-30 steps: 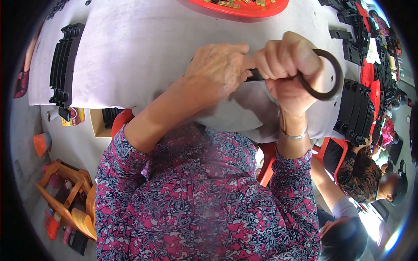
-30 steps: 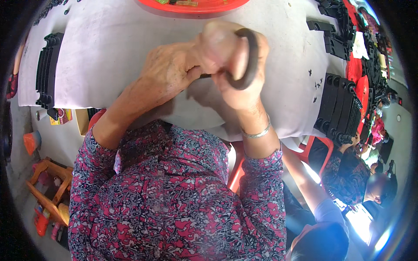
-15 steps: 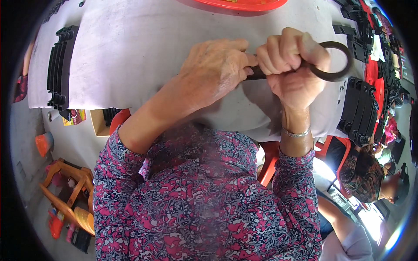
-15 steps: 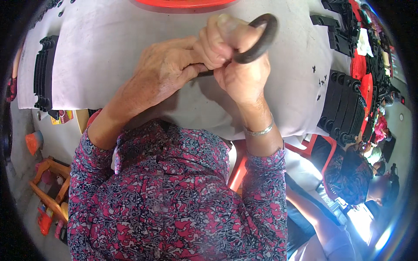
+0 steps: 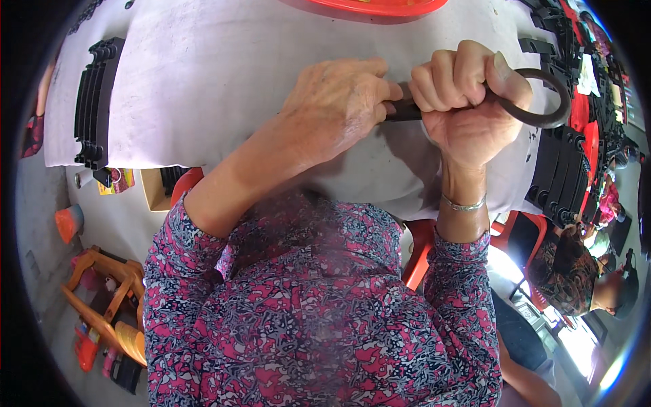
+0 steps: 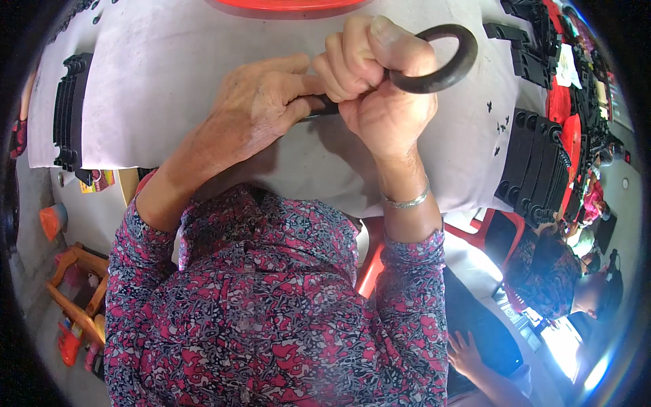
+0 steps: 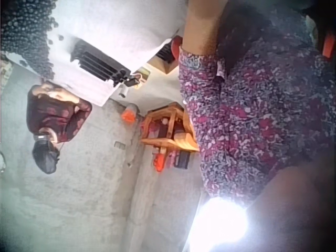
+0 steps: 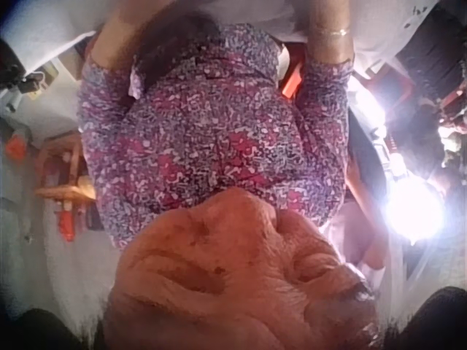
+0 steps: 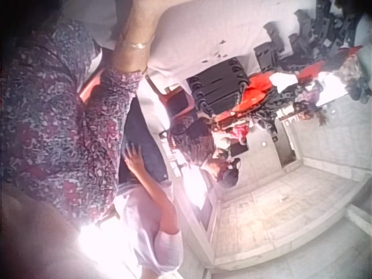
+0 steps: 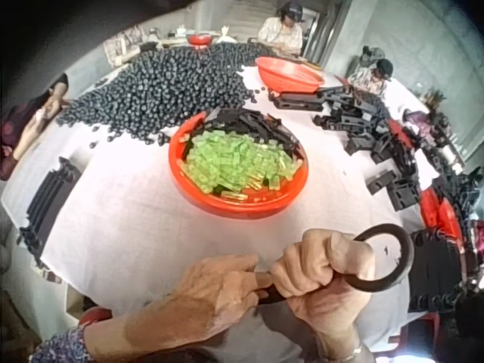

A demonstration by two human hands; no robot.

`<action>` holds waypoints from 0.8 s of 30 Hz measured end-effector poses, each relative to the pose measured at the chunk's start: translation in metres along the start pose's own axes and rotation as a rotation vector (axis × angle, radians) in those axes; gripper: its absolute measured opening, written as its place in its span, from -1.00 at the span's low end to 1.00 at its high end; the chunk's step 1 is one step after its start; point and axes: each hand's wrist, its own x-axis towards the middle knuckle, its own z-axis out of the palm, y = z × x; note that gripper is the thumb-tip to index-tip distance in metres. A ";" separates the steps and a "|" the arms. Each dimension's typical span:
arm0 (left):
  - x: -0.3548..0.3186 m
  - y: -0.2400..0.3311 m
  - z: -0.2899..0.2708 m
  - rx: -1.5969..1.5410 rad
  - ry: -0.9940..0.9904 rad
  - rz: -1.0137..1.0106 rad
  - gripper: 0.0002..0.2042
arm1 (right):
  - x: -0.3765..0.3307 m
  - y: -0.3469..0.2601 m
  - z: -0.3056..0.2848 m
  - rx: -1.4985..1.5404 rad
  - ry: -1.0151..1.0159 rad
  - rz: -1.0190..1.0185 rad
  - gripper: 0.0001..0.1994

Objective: Assembling small plastic components into a black housing unit using hands and a metal hook tool.

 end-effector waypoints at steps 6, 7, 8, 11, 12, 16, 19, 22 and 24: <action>0.004 -0.001 0.005 -0.027 0.034 0.026 -0.81 | 0.000 0.001 0.002 -0.055 0.026 -0.004 -0.54; 0.005 -0.002 0.005 -0.027 0.030 0.032 -0.81 | -0.002 0.001 0.000 -0.051 0.023 -0.004 -0.54; 0.006 -0.003 0.005 -0.028 0.025 0.038 -0.81 | -0.002 0.006 0.000 -0.088 0.057 -0.015 -0.53; 0.005 -0.007 0.007 -0.100 0.006 0.013 -0.83 | -0.004 0.020 0.000 -0.121 0.133 -0.032 -0.52; 0.005 -0.008 0.007 -0.136 -0.003 -0.002 -0.83 | -0.009 0.018 0.003 -0.078 0.145 -0.027 -0.52; 0.008 -0.003 -0.006 -0.167 -0.140 -0.056 -0.82 | -0.004 0.013 -0.002 -0.036 0.112 -0.047 -0.49; 0.008 -0.001 -0.009 -0.168 -0.138 -0.058 -0.81 | -0.005 0.003 -0.004 0.058 0.050 -0.037 -0.49; 0.006 0.001 -0.009 -0.091 -0.116 -0.037 -0.80 | -0.009 -0.017 -0.011 0.208 -0.034 -0.097 -0.51; 0.005 0.002 -0.010 -0.090 -0.073 -0.007 -0.79 | -0.015 -0.022 -0.006 0.204 0.023 -0.134 -0.53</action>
